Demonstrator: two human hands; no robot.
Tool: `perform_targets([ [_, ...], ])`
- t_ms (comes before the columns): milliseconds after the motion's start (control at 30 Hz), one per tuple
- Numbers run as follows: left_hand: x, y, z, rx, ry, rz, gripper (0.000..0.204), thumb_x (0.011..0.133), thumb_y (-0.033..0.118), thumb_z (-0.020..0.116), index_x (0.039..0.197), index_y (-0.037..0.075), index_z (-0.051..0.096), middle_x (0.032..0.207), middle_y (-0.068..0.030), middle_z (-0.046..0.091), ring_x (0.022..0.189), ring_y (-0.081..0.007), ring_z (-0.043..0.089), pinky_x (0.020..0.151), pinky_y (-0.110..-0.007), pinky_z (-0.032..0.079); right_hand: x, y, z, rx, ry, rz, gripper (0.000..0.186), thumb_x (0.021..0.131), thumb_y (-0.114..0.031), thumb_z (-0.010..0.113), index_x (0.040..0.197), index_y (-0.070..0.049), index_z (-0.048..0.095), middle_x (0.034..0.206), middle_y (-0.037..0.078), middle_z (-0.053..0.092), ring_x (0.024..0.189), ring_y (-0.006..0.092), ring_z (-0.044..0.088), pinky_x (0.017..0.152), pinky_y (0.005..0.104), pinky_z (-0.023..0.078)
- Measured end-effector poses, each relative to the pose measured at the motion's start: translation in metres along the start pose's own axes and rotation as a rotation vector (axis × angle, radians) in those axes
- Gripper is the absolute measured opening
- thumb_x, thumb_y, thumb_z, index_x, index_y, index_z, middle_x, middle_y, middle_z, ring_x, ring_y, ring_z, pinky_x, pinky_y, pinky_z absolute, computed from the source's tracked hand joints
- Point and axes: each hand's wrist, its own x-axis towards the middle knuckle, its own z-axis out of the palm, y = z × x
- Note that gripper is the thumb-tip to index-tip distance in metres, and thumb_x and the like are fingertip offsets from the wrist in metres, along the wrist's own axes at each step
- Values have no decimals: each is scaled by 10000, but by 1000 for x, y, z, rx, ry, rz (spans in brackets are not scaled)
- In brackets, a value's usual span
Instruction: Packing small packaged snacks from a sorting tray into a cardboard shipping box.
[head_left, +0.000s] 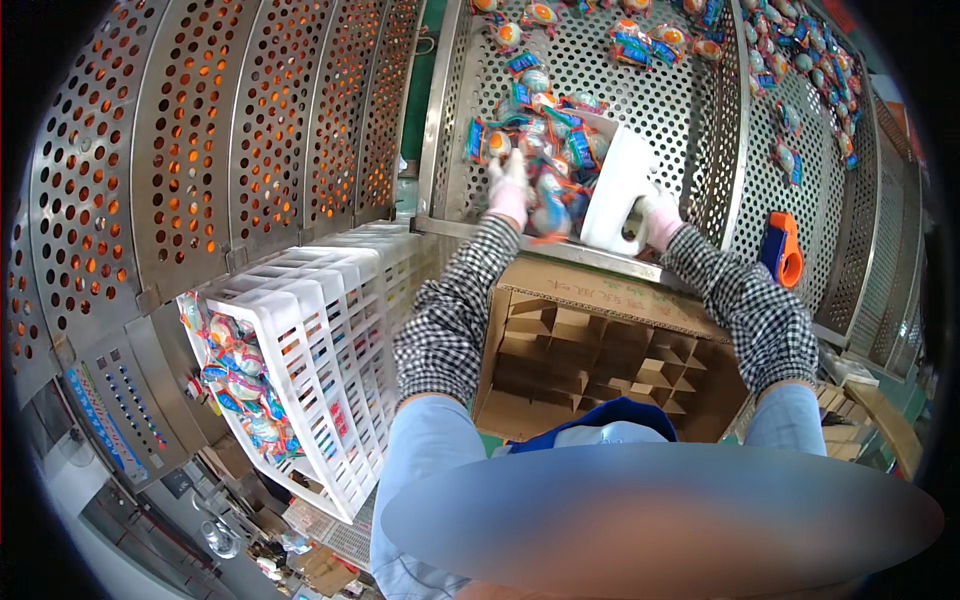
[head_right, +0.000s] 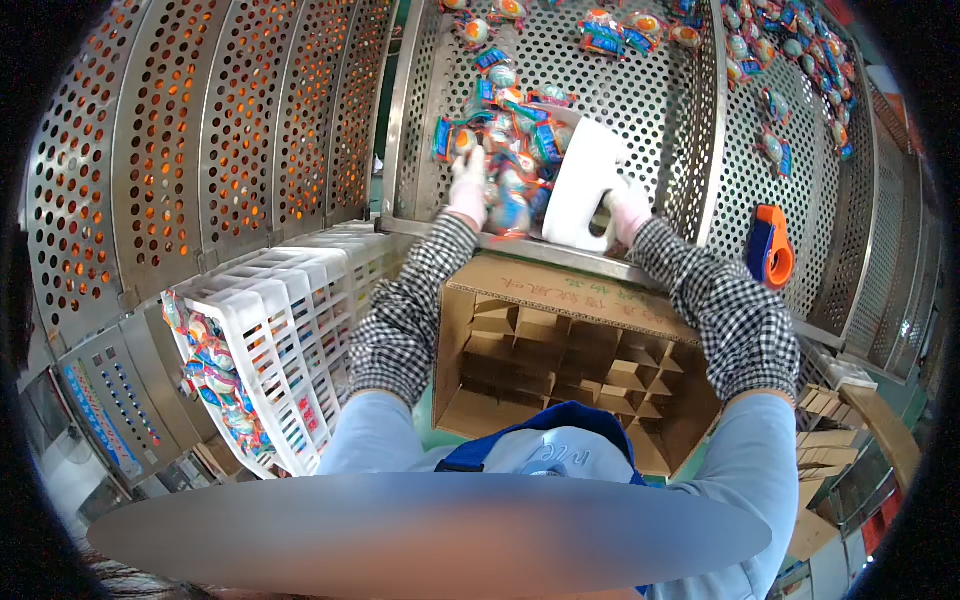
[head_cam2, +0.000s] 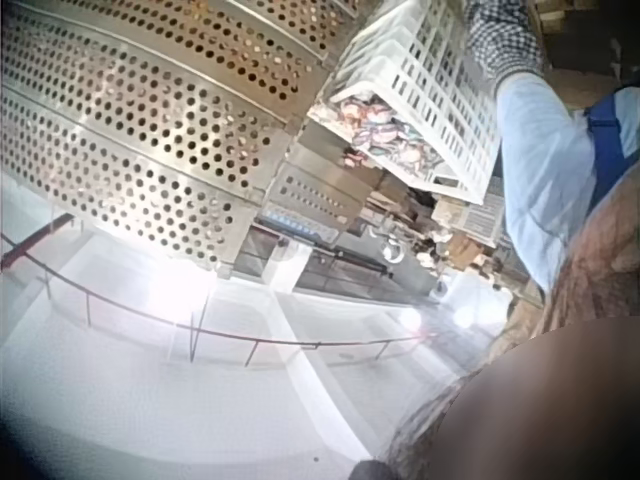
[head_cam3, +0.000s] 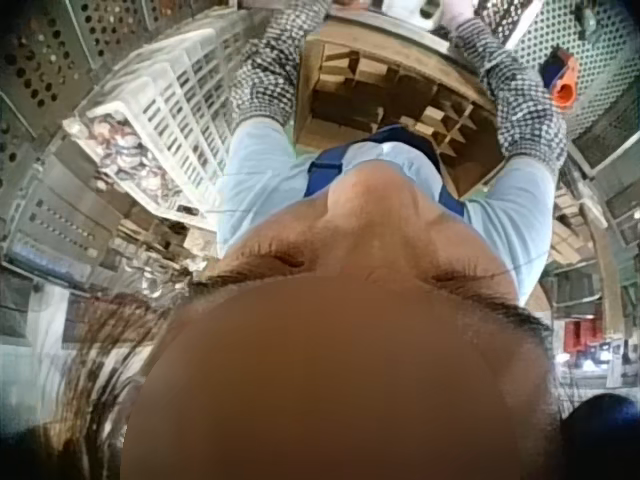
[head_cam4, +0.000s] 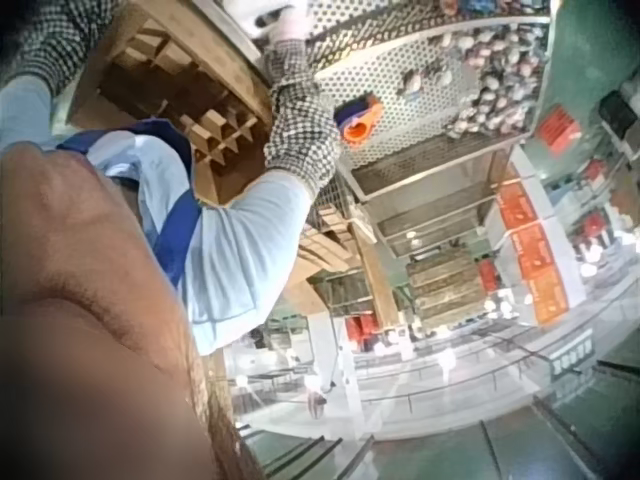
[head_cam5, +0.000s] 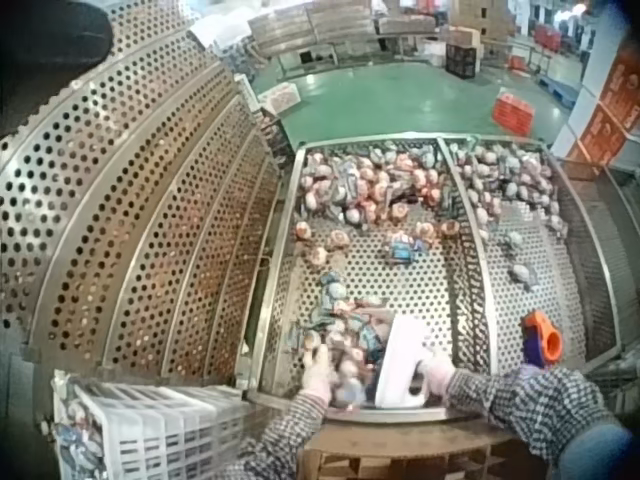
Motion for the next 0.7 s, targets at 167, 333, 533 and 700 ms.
perform_targets([
  [167,-4,22,-3,333,98,83,937,811,654,458,1461,145,17,1452,-324,51,1298,-522,208,1039,-521,281,-5,-7,-10,67,-219,84,424,776,53,458,1192,-34,455,1021,111,575,850,260,599,737,430,537],
  [333,44,42,-23,434,-99,203,876,803,649,480,1459,158,174,1440,-304,209,1310,-436,286,1064,-458,275,-12,-4,8,243,-196,261,414,777,41,446,1179,-52,476,1014,97,573,878,246,587,785,420,510],
  [533,17,36,-9,551,-477,289,921,717,644,591,1405,94,321,1353,-270,392,1270,-359,383,1055,-403,296,2,8,-17,241,-317,217,395,758,22,439,1136,-54,523,978,80,587,890,249,584,801,422,499],
  [700,14,38,8,182,-487,357,847,688,467,730,1344,48,398,1304,-201,457,1199,-289,451,1000,-368,361,10,3,-17,245,-451,168,491,699,67,445,1158,-87,527,1004,59,603,911,226,595,764,416,514],
])
